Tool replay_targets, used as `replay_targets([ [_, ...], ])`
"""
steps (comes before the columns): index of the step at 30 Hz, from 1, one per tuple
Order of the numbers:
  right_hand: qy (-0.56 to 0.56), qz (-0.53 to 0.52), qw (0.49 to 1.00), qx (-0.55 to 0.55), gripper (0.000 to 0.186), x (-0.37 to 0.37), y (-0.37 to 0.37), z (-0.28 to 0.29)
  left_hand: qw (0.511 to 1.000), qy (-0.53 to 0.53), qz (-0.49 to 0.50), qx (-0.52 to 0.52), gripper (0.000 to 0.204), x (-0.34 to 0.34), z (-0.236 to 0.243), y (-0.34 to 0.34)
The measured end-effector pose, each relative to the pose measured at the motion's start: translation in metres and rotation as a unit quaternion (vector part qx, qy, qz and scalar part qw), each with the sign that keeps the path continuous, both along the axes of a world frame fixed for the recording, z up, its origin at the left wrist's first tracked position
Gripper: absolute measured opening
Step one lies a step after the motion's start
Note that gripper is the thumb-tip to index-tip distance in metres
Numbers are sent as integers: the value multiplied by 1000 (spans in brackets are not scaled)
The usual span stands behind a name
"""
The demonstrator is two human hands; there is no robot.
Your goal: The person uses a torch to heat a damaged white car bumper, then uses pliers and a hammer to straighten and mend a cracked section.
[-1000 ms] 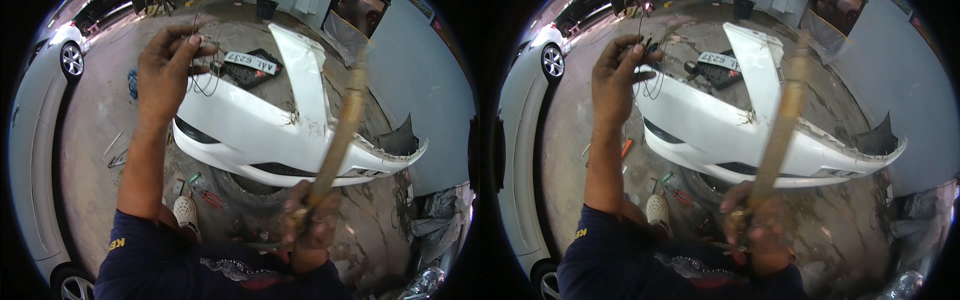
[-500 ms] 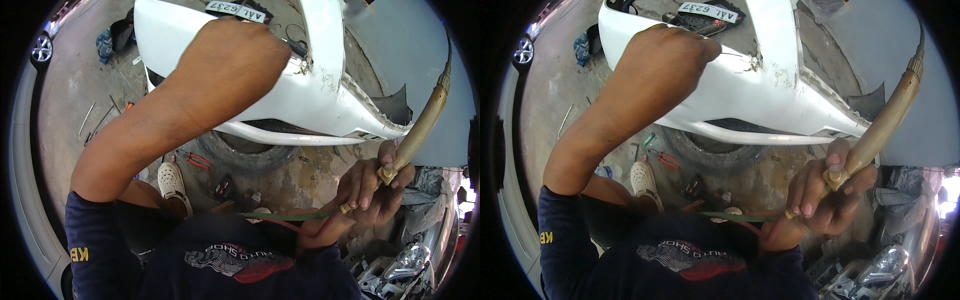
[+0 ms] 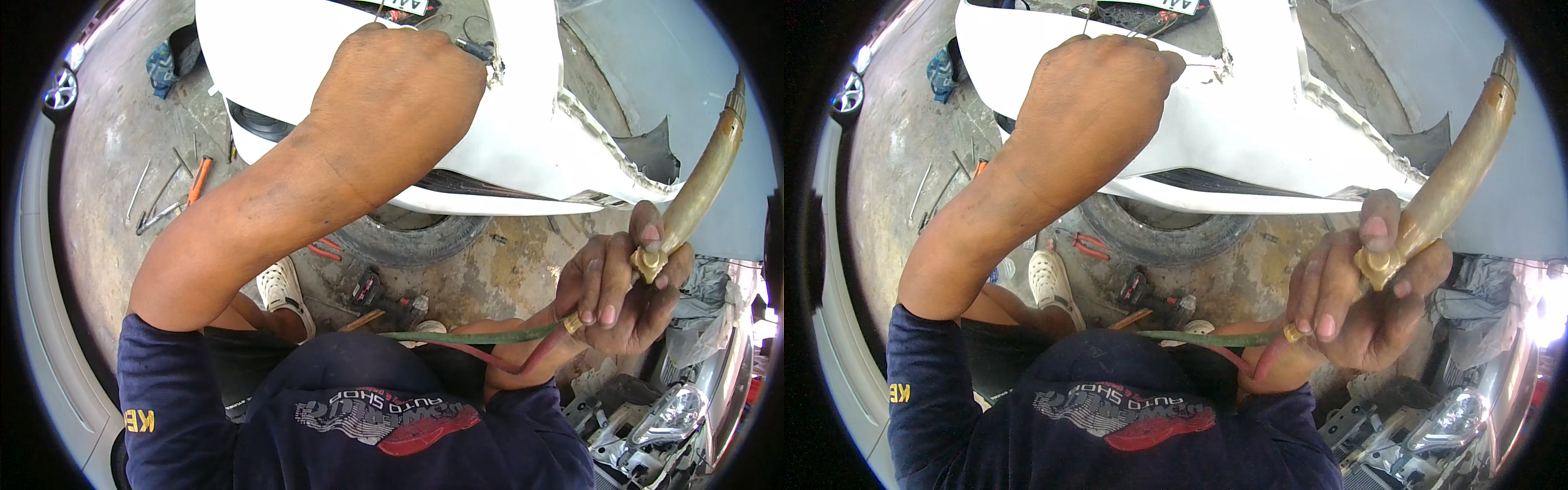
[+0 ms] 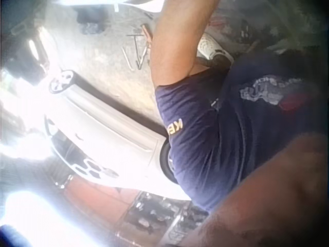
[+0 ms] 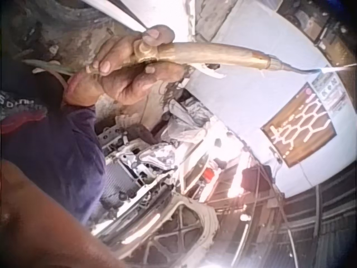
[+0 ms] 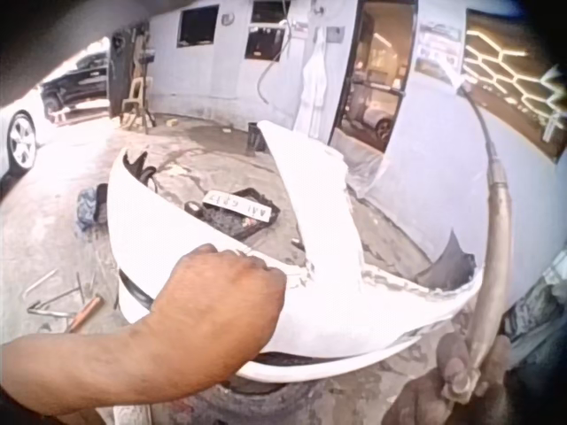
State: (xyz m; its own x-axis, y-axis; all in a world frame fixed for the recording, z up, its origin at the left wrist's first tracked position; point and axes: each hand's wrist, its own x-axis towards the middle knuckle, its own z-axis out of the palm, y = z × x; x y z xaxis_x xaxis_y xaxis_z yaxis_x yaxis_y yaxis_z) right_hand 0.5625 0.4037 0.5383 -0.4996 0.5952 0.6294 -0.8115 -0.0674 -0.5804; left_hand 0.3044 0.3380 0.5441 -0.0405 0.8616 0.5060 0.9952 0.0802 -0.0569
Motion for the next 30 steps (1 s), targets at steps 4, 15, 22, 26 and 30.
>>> replay_targets([
  [4, 1, -7, 1000, -8, 21, 0, 0, 1, 1000, 5, 17, -4, 22, 4, 3, 1],
  [15, 8, 6, 1000, -5, 19, 7, 4, -2, 999, 38, 22, -5, 19, 10, 2, 4],
  [22, 10, -12, 1000, -4, 20, 13, 6, -4, 999, 37, 11, -6, 15, 10, 2, 7],
  [26, 9, -18, 1000, -7, 21, 11, 6, -4, 999, 36, 5, -9, 11, 9, 3, 7],
  [30, 11, -29, 999, -17, 22, 12, 6, -5, 999, 31, 10, -15, 11, 12, 3, 8],
])
